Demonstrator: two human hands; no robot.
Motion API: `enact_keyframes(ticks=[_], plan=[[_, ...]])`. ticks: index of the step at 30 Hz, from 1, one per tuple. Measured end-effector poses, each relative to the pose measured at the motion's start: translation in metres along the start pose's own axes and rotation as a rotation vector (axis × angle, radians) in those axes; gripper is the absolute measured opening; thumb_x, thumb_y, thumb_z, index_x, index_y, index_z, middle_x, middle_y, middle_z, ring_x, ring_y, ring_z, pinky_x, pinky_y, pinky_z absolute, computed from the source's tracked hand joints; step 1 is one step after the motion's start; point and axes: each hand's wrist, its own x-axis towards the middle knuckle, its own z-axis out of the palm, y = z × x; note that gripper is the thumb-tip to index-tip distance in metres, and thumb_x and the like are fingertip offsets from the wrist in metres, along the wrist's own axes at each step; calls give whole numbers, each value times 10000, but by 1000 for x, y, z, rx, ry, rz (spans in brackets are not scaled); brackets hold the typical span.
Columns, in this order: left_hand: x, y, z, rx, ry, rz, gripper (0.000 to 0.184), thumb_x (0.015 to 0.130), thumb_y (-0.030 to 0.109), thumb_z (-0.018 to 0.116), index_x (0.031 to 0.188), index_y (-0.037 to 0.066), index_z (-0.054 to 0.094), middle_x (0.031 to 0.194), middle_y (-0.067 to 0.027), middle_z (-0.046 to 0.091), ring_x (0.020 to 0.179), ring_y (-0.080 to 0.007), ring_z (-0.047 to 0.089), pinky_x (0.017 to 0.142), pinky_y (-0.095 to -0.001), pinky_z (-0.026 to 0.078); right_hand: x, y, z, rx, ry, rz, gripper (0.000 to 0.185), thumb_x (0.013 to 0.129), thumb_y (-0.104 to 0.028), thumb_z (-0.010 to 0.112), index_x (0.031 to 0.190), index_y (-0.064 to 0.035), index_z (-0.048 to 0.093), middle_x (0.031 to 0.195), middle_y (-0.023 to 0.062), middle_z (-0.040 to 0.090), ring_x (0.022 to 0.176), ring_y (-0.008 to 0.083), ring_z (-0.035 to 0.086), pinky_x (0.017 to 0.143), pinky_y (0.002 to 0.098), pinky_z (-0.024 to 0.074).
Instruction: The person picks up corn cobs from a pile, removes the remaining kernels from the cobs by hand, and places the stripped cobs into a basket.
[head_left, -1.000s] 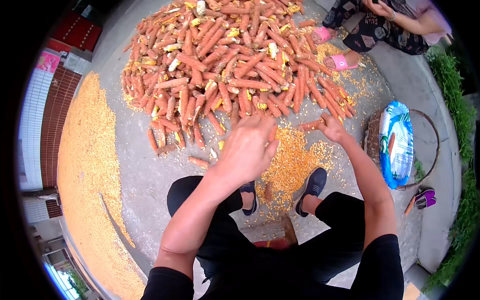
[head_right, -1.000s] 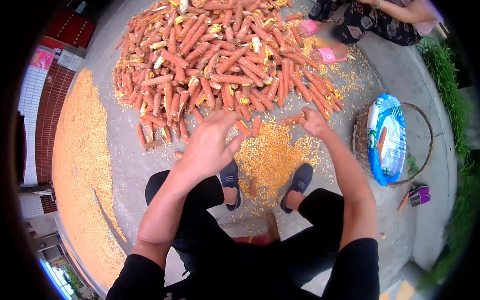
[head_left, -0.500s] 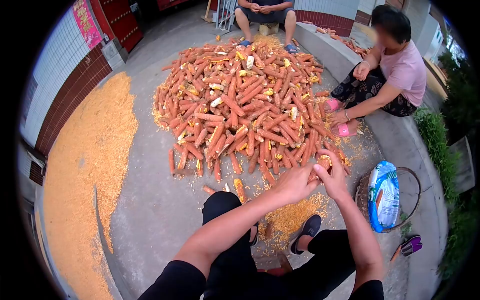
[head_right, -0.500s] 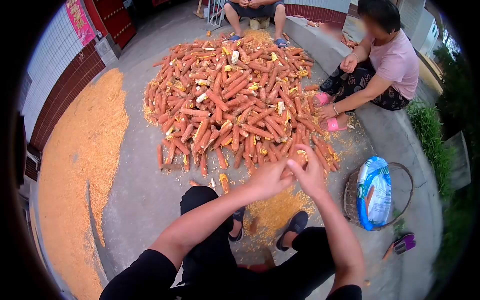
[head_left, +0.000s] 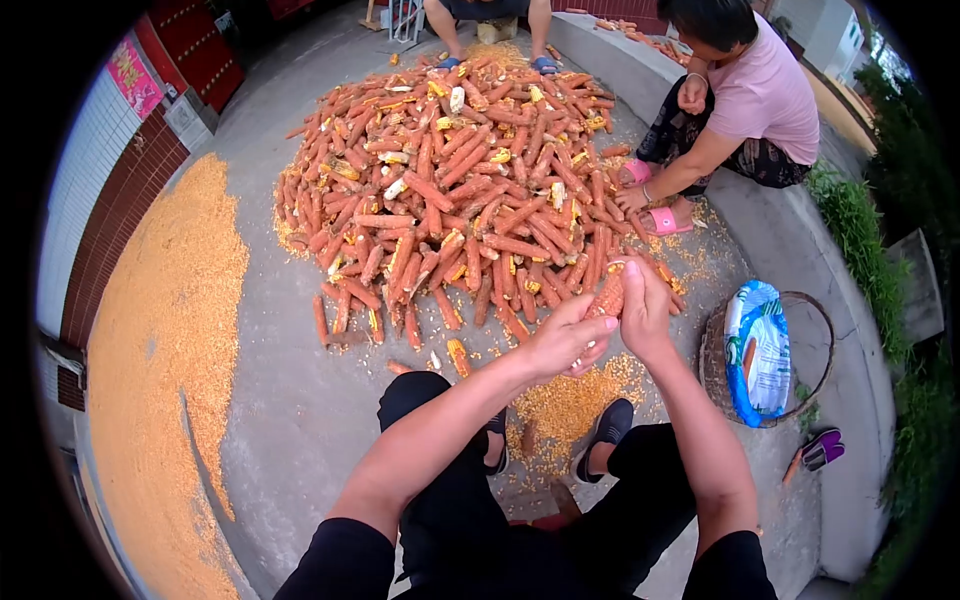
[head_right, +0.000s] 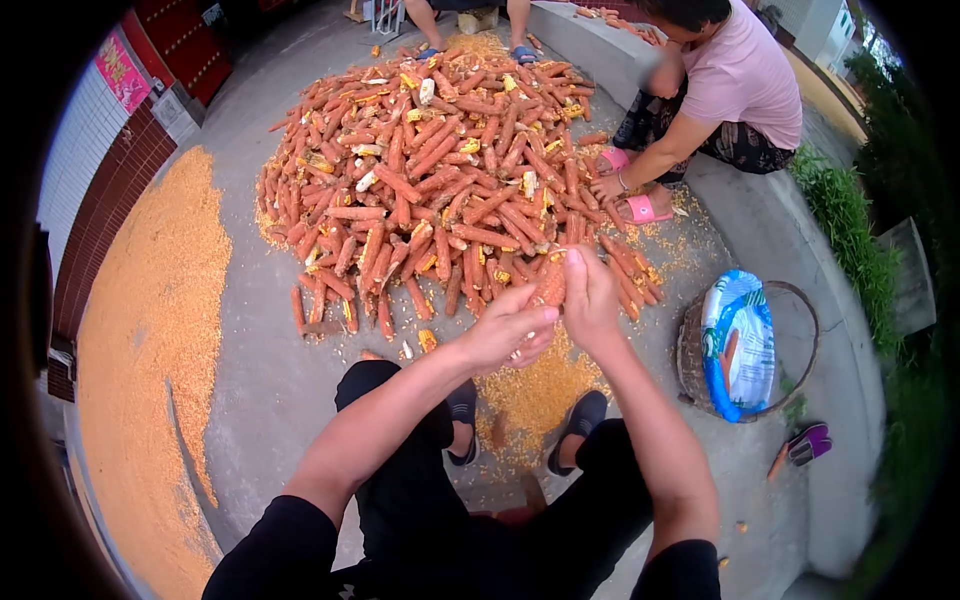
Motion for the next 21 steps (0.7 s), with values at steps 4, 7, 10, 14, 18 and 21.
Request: enact_keyframes(ticks=[4,7,10,14,18,21], plan=[[-2,1,4,-206,-104,-51,195,1076,235,486,1135,48,487,682,-31,480,443,-89,414,396,-228,306,-5,6,1,337,96,254,371,1099,-250,400,957,7,628,731,38,614,600,100,540,549,279,427],[-6,-1,12,-315,-182,-52,242,1078,259,474,1170,37,507,694,-38,471,433,-94,403,393,-242,307,-2,-3,-2,694,126,454,344,1090,-261,417,887,-42,587,668,33,582,447,68,469,367,244,334],[-2,-1,12,-324,-218,-50,298,1070,301,476,1168,24,520,683,-35,460,424,-100,401,386,-253,315,1,-12,-6,807,139,510,342,1084,-288,430,899,-42,581,656,33,571,409,84,443,330,241,294],[2,-3,9,-313,-200,-35,344,1060,344,482,1156,17,522,666,-39,469,423,-108,407,382,-261,331,0,-8,-17,893,55,603,401,1075,-375,437,1037,-20,619,743,28,600,487,80,470,416,209,344],[6,-6,8,-298,-183,-28,354,1048,366,501,1135,25,532,692,-54,513,459,-116,456,404,-255,366,-2,-7,-35,712,-317,359,352,1031,-358,564,1137,-29,631,832,29,617,567,59,517,491,197,369],[10,-8,14,-29,15,33,322,1000,309,587,1128,16,546,749,-84,574,551,-154,551,489,-276,445,-2,-8,-27,432,-144,228,297,936,-289,723,1058,-31,640,819,14,590,647,64,523,557,222,399]])
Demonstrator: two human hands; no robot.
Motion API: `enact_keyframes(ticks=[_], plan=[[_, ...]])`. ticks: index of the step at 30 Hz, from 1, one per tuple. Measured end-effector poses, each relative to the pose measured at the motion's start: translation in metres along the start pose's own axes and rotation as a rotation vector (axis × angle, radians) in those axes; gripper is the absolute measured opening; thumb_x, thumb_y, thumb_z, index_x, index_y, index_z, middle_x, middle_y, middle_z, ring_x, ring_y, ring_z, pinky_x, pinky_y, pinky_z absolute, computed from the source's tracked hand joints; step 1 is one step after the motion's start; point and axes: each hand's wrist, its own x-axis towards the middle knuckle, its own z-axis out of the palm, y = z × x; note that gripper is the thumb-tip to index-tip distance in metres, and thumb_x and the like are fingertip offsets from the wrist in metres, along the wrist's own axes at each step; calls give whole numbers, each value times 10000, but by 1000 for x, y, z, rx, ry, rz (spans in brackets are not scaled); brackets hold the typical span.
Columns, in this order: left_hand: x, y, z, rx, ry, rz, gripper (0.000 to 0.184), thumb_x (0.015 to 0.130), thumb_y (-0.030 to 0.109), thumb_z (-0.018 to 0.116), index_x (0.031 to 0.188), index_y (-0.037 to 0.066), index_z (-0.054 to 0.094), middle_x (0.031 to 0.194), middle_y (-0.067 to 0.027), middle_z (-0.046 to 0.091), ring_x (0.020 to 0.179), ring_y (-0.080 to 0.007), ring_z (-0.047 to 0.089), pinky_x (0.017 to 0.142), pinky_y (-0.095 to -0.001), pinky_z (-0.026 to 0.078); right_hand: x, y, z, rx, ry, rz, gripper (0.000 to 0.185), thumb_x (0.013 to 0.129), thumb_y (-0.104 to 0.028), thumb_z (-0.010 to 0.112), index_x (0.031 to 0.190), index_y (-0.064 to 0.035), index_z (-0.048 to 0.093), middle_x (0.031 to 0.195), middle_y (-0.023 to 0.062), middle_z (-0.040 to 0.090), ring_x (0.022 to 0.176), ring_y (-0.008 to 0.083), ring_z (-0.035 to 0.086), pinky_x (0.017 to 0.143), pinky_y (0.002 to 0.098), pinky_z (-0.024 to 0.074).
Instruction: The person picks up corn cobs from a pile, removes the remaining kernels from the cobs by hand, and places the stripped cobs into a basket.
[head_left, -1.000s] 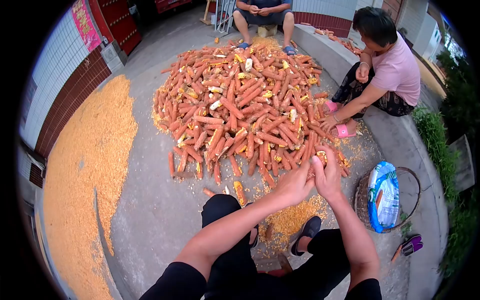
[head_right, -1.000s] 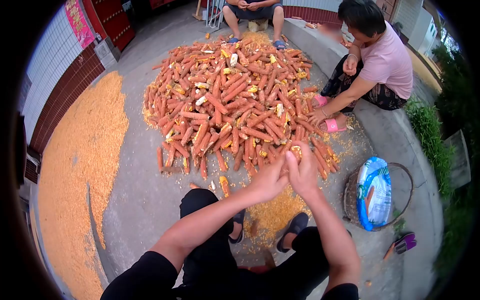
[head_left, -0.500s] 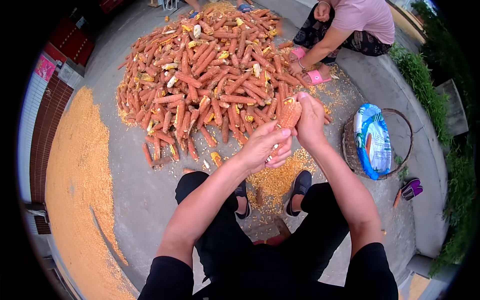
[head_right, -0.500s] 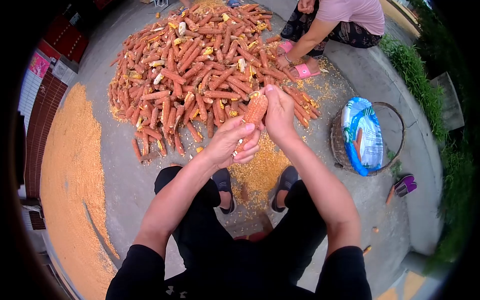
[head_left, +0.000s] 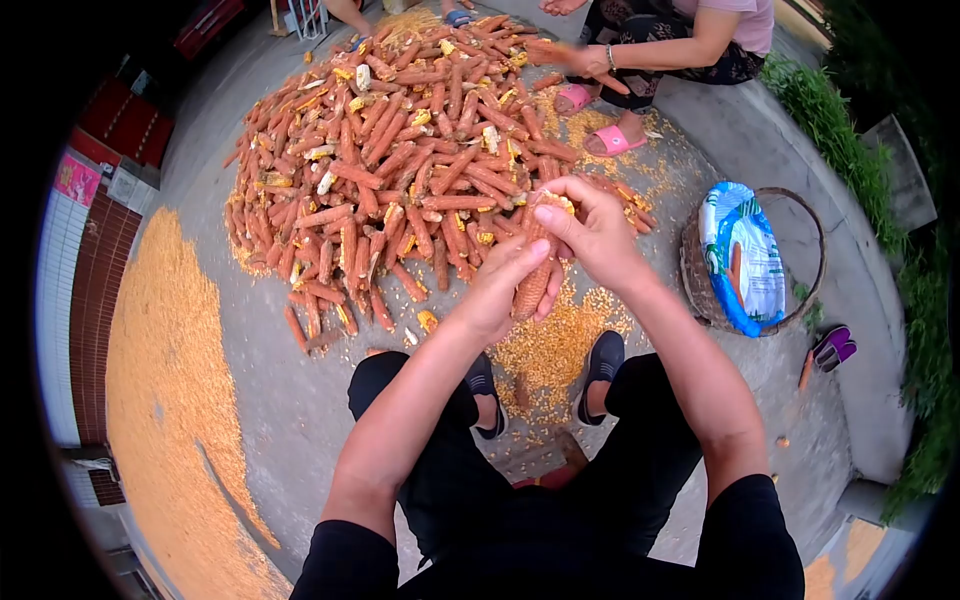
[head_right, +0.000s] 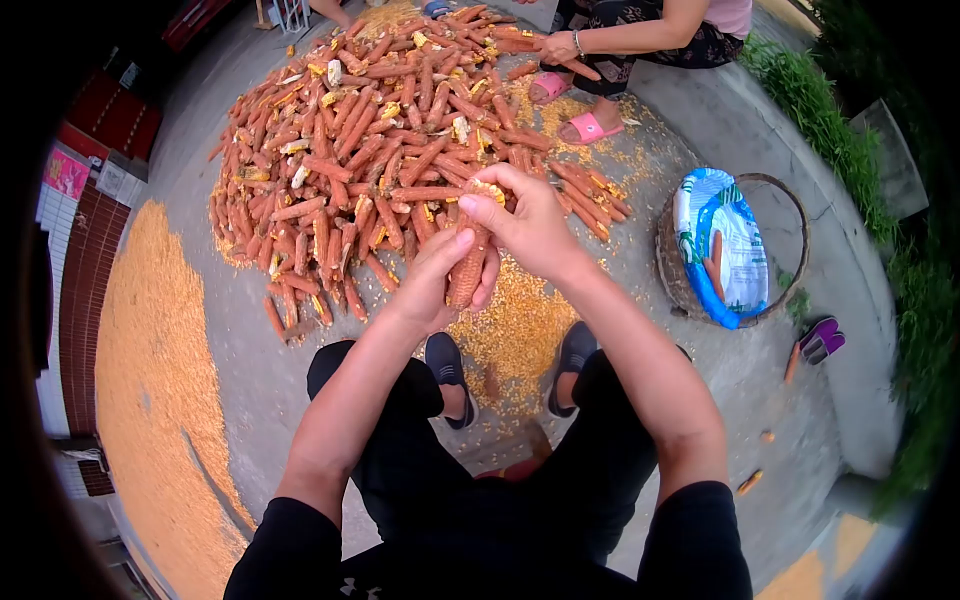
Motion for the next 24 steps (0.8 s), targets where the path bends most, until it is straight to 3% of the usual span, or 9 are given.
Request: enact_keyframes(ticks=[3,4,7,10,13,17,19,22,24], plan=[[4,-9,6,763,282,334,355,920,189,675,1195,4,546,887,-168,651,773,-295,667,651,-361,523,-2,3,-2,-420,124,-270,370,840,-250,824,1011,0,612,778,54,612,682,153,597,629,324,484],[7,-12,8,1079,372,485,399,891,145,699,1229,2,543,945,-203,678,864,-356,706,713,-397,545,-3,2,0,-480,171,-344,408,809,-278,842,977,-2,594,764,119,611,672,251,617,631,372,483],[3,-13,18,975,477,439,442,829,104,738,1212,-9,550,1038,-243,676,1013,-429,673,835,-440,530,-8,-5,7,-560,222,-398,347,865,-277,787,933,-7,580,773,177,607,690,371,615,631,418,484],[7,-20,19,993,460,532,399,844,92,726,1192,-11,561,1014,-222,682,959,-369,699,817,-416,536,-10,-2,6,-560,193,-364,274,944,-243,689,910,-6,557,770,201,594,704,415,605,614,442,468],[11,-30,11,814,319,455,365,862,83,710,1180,-20,562,1000,-167,695,958,-284,699,839,-391,534,-12,-2,6,-503,195,-348,239,1003,-203,597,882,-4,543,747,216,571,680,428,561,602,443,447],[5,-23,15,470,179,204,171,920,63,641,1056,6,554,789,-90,624,650,-153,597,570,-312,471,-9,10,4,-381,261,-297,265,1030,-182,557,841,2,527,685,164,523,622,306,558,574,405,418],[0,-16,17,249,86,122,56,966,61,584,971,27,539,604,-44,521,383,-106,436,361,-258,338,-5,12,4,-279,285,-290,287,1036,-183,554,822,5,519,661,110,517,596,220,548,558,388,406],[-4,-11,15,-8,-52,31,116,983,111,583,937,31,513,612,-32,494,414,-127,457,374,-257,354,-1,17,6,-50,260,-166,284,1044,-189,553,821,-12,541,662,15,514,586,110,525,501,336,385],[-4,-5,16,-116,-77,14,152,977,147,604,944,30,513,619,-30,481,442,-130,472,386,-256,365,0,16,11,276,263,81,290,1048,-226,554,835,-29,569,675,-13,521,564,88,502,471,289,361]])
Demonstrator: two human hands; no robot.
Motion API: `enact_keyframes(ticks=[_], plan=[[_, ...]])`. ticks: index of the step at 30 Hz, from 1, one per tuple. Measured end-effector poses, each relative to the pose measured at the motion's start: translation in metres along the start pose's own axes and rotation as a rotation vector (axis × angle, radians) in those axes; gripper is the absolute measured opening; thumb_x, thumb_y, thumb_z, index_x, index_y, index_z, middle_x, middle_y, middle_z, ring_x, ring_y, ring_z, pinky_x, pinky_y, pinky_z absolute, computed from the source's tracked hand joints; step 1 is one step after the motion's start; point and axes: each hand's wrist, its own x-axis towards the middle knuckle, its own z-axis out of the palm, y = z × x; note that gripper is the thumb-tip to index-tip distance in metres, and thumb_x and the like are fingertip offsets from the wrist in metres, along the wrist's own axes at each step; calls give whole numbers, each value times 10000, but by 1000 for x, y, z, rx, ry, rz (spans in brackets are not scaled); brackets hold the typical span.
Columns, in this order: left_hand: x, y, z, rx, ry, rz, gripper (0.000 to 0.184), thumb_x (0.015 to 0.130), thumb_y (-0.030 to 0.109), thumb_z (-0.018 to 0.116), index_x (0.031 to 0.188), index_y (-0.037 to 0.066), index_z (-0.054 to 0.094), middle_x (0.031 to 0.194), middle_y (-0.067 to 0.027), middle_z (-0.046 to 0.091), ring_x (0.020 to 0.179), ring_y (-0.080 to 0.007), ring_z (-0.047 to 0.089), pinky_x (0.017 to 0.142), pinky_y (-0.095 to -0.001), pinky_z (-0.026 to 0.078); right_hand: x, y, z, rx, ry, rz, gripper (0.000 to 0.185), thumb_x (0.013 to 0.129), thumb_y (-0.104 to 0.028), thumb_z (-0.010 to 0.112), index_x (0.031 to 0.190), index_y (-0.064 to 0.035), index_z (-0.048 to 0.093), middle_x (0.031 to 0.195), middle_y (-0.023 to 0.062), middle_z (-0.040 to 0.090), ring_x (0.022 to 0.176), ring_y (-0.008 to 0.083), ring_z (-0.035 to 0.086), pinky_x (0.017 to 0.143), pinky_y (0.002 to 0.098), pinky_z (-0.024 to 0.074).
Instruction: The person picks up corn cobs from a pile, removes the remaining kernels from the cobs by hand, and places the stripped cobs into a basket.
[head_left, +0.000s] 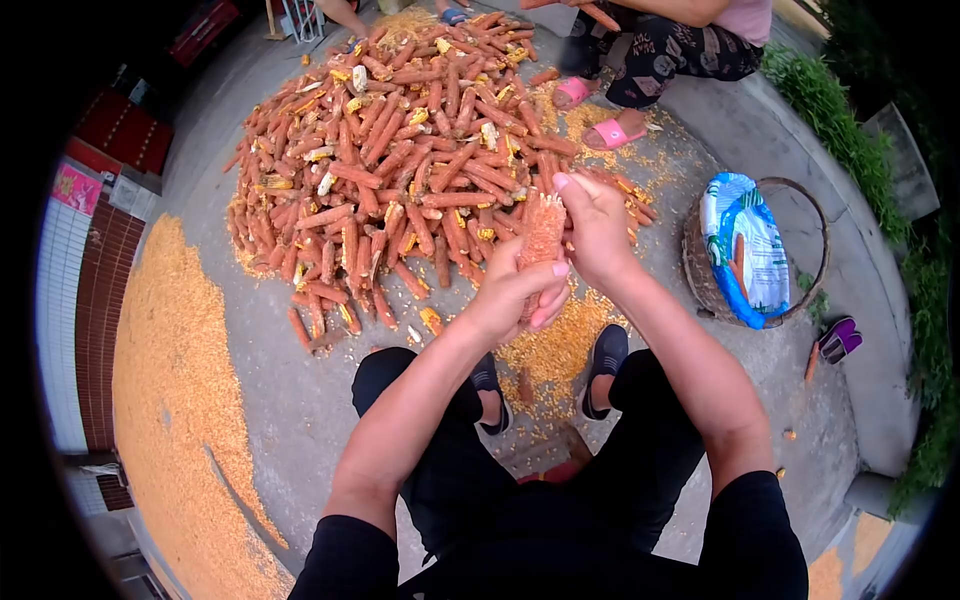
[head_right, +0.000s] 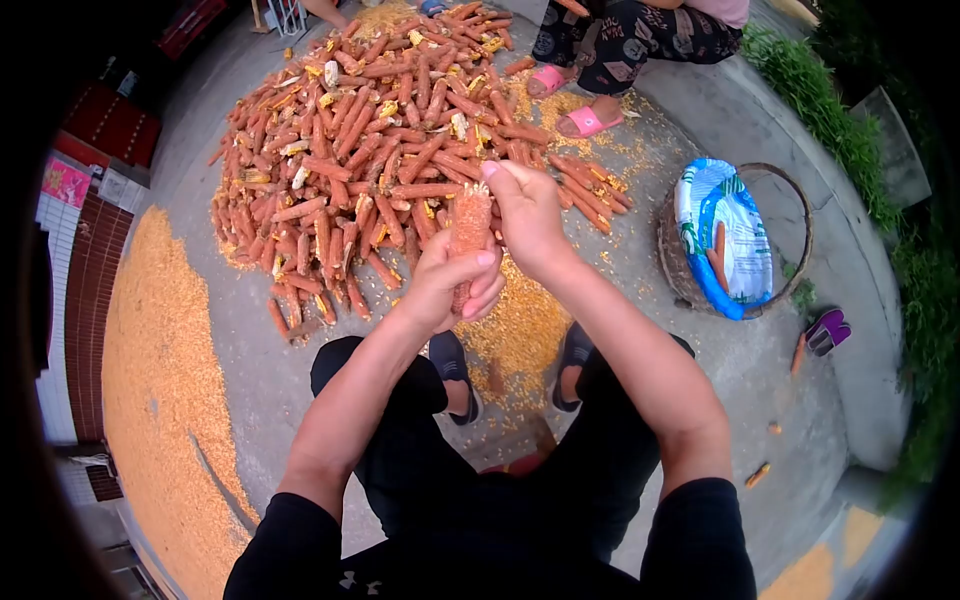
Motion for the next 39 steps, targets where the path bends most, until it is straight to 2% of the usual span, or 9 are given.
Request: enact_keyframes(ticks=[1,4,7,13,16,25,28,34,39], plan=[[1,2,0,-56,-12,-8,172,974,166,614,947,29,513,623,-29,474,456,-131,480,393,-256,370,-1,-1,2,143,13,145,295,1050,-245,555,842,-38,583,681,-27,525,553,76,490,456,265,349],[6,1,-11,-52,-57,23,192,962,187,621,944,31,510,645,-34,479,493,-133,496,412,-270,392,-1,-10,-7,134,-69,224,321,1054,-306,547,867,-53,607,674,-23,515,554,52,474,450,208,320],[6,2,-20,43,-94,35,204,941,186,638,968,29,512,666,-41,489,499,-132,491,428,-278,407,-2,-14,-11,99,-114,177,353,1051,-350,546,903,-41,631,681,-17,528,550,48,463,455,210,309],[2,15,-3,405,180,81,310,901,88,732,1130,16,536,789,-54,622,469,-93,555,393,-233,432,-5,-22,-15,-110,-271,11,257,1029,-265,597,956,-29,670,705,-16,567,562,37,475,470,207,331],[3,9,-4,344,234,208,352,912,47,724,1217,15,551,826,-65,660,464,-92,573,372,-226,425,-4,-18,-16,-65,-224,11,186,1016,-191,615,982,-21,681,707,-19,575,565,33,481,477,205,342],[8,3,-21,327,193,240,286,1001,203,634,1194,0,580,837,-78,668,640,-135,645,575,-264,532,-4,-17,-17,68,-199,6,125,962,-49,609,1046,6,684,746,-14,599,587,31,497,482,211,359],[8,2,-24,374,217,252,291,998,200,640,1206,3,586,839,-61,668,674,-124,645,599,-257,528,-10,-27,-11,28,-179,-35,137,914,-19,646,1043,7,681,820,-7,621,676,45,545,559,216,419],[7,4,-25,462,265,263,439,960,139,701,1367,27,577,892,0,647,679,-63,594,591,-225,504,-5,-13,-12,-259,-123,-380,167,853,-3,707,1016,9,673,875,5,634,824,68,581,744,228,470],[10,-1,-29,614,337,365,445,929,95,724,1351,20,603,1015,0,661,730,-32,566,594,-210,479,-2,-11,-15,-341,-140,-420,144,859,8,698,999,11,667,859,14,639,812,62,585,711,228,476]])
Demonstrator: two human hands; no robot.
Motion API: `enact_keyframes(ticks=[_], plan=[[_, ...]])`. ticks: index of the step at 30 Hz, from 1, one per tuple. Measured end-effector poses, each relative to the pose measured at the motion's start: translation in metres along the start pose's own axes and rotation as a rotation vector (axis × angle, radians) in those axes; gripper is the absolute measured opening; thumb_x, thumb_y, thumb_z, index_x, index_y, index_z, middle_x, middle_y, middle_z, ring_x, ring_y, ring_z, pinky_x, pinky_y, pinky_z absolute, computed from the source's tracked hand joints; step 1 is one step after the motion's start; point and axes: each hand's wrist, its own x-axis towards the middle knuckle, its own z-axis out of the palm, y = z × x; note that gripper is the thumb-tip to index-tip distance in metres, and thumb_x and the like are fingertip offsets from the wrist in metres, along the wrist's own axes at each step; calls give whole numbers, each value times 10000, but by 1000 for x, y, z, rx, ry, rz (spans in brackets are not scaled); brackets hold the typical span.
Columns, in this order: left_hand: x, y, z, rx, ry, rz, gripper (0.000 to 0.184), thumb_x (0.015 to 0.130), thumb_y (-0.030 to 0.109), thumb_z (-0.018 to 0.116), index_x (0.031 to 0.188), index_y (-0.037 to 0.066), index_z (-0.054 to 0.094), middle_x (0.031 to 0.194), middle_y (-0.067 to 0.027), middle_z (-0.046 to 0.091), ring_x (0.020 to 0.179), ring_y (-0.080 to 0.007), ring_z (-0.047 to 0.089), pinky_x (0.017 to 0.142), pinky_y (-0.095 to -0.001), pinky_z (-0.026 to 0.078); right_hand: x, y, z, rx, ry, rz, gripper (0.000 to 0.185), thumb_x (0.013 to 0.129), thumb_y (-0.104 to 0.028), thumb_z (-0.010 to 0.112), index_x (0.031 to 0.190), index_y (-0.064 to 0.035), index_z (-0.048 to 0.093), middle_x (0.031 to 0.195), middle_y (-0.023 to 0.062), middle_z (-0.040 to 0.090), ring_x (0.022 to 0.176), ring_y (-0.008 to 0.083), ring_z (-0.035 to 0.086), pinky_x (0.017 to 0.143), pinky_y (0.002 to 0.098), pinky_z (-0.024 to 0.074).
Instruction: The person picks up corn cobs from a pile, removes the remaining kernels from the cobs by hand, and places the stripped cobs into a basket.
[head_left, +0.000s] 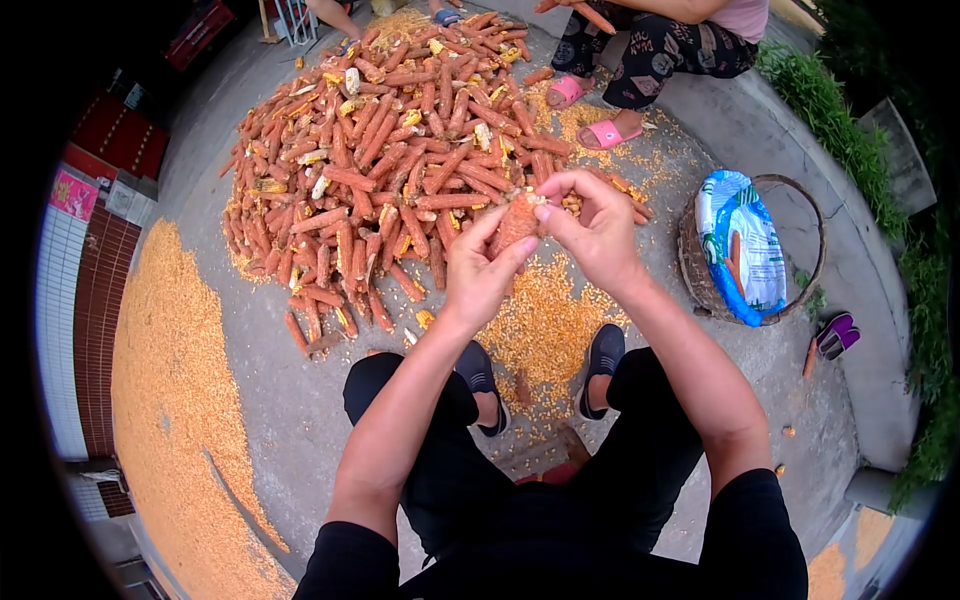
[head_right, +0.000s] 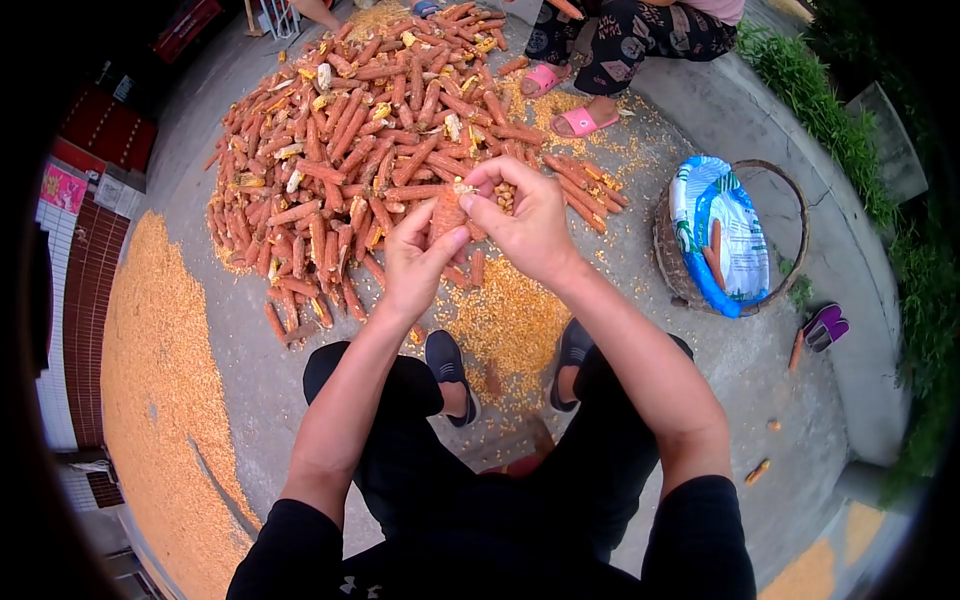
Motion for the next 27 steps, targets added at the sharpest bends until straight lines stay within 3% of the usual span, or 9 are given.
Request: enact_keyframes(ticks=[1,4,10,13,16,19,27], plan=[[0,-2,0,34,14,23,447,924,88,727,1348,17,607,1036,-2,662,739,-27,562,593,-206,474,-1,1,0,-18,-1,-8,137,862,16,692,996,13,663,857,15,638,809,61,587,698,227,478],[-1,-3,1,69,22,60,436,926,99,726,1341,20,615,964,9,658,696,-30,555,567,-198,451,-4,-3,1,284,13,343,112,877,46,661,983,17,644,865,16,627,801,54,592,645,221,483],[-6,7,-3,-94,-78,-162,389,960,158,698,1319,33,615,778,25,617,588,-53,540,511,-205,430,-3,-10,-1,248,-54,256,91,881,91,597,918,9,606,859,12,573,763,51,571,618,222,485],[-5,3,-1,-214,-93,-212,354,983,188,671,1297,38,607,770,12,614,586,-61,553,505,-206,435,-8,0,-1,175,-150,233,116,878,100,579,938,1,590,852,15,557,758,52,556,615,224,479],[-1,2,-3,-244,-104,-157,332,999,208,649,1283,42,601,770,5,614,577,-67,554,500,-209,435,-9,-8,3,294,-84,282,120,891,74,593,983,-1,580,851,27,564,729,66,583,592,228,479],[-2,7,-1,-204,-104,-148,305,993,230,645,1205,12,617,877,-38,645,606,-97,572,506,-241,471,-2,-16,1,316,-50,279,134,902,44,616,1024,2,577,851,39,583,674,81,617,532,217,466],[-2,4,-5,-30,-105,-97,326,983,199,664,1248,14,619,859,-2,639,629,-46,564,539,-198,470,0,-10,-3,285,-100,308,133,922,8,617,1049,13,578,840,42,603,590,81,623,424,203,424]])
